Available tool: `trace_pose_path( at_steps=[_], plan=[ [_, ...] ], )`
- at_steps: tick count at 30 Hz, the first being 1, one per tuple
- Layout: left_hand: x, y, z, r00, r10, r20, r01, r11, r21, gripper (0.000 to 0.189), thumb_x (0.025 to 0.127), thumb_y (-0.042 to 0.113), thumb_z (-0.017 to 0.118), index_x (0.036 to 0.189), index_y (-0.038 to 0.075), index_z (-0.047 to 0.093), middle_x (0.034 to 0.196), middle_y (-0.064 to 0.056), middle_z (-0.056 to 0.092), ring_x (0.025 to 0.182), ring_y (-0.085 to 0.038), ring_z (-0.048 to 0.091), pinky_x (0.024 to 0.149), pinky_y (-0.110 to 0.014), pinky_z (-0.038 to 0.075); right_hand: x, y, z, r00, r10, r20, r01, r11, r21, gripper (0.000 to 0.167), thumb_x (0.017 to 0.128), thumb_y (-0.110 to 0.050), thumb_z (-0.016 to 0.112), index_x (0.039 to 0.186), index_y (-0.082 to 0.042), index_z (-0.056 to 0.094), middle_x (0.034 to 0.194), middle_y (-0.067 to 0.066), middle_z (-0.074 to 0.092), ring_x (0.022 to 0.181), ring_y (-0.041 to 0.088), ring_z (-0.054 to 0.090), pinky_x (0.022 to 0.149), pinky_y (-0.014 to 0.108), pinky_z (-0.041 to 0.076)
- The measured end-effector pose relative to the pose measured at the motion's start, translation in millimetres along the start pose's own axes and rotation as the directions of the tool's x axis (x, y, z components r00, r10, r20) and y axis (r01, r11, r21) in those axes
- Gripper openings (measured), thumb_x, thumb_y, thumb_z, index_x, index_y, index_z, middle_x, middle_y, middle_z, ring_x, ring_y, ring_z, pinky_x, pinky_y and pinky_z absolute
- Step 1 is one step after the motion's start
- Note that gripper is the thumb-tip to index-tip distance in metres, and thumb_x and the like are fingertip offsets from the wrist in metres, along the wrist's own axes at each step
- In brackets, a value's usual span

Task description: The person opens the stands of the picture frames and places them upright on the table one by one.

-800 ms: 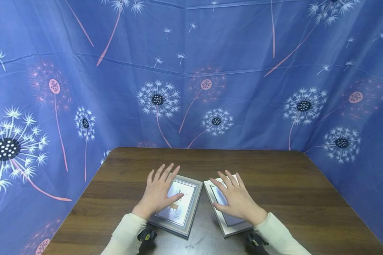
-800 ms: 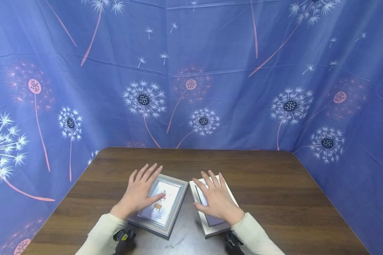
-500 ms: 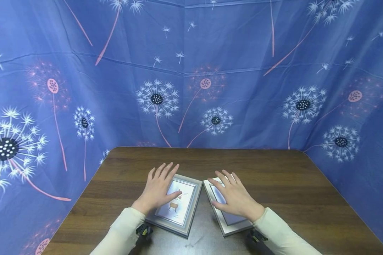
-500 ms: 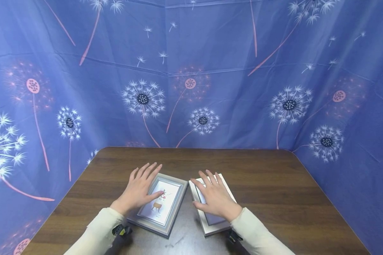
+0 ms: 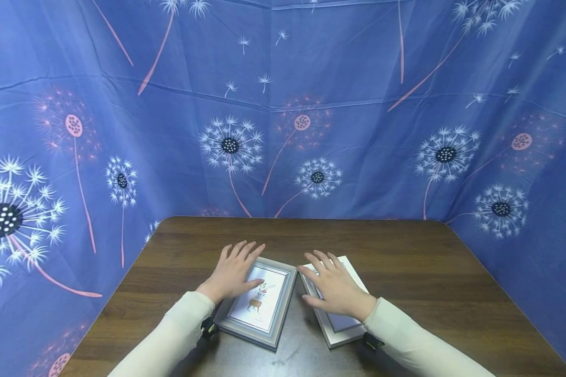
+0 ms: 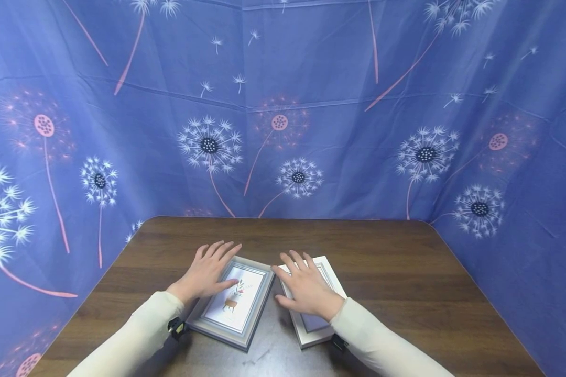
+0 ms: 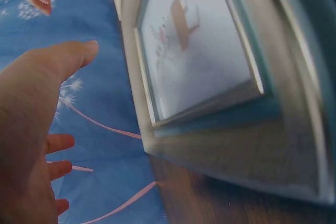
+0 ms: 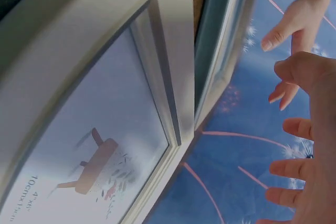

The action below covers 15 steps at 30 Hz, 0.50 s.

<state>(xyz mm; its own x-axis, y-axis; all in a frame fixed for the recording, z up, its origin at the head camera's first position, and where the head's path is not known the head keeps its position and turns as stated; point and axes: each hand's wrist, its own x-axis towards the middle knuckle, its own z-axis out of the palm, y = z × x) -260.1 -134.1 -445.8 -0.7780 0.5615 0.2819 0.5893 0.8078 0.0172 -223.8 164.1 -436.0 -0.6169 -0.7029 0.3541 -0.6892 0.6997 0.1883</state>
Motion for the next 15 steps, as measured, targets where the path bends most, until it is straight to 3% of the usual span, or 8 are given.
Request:
trace_pose_path(
  at_steps=[9,15],
  plan=[
    [10.1,-8.1,6.2,0.998,0.010,0.069,-0.011,1.000,0.027,0.080,0.092,0.055,0.062,0.154,0.012,0.035,0.150,-0.016,0.041,0.137,-0.038,0.036,0.108,-0.061,0.025,11.1,-1,7,0.998,-0.062,-0.009,0.061,0.997,-0.048,0.056,0.084,-0.047,0.070,0.128,-0.014,0.059,0.130,0.017,0.053,0.119,0.039,0.052,0.094,0.055,0.044],
    [14.8,-15.4,15.9,0.996,0.027,0.084,-0.030,0.999,0.039,0.074,0.094,0.053,0.061,0.152,0.012,0.039,0.147,-0.015,0.044,0.135,-0.037,0.038,0.106,-0.059,0.028,17.1,-1,11,0.997,-0.038,0.062,0.043,0.995,-0.088,0.054,0.088,-0.049,0.066,0.129,-0.016,0.057,0.127,0.013,0.053,0.113,0.032,0.053,0.090,0.050,0.046]
  ],
)
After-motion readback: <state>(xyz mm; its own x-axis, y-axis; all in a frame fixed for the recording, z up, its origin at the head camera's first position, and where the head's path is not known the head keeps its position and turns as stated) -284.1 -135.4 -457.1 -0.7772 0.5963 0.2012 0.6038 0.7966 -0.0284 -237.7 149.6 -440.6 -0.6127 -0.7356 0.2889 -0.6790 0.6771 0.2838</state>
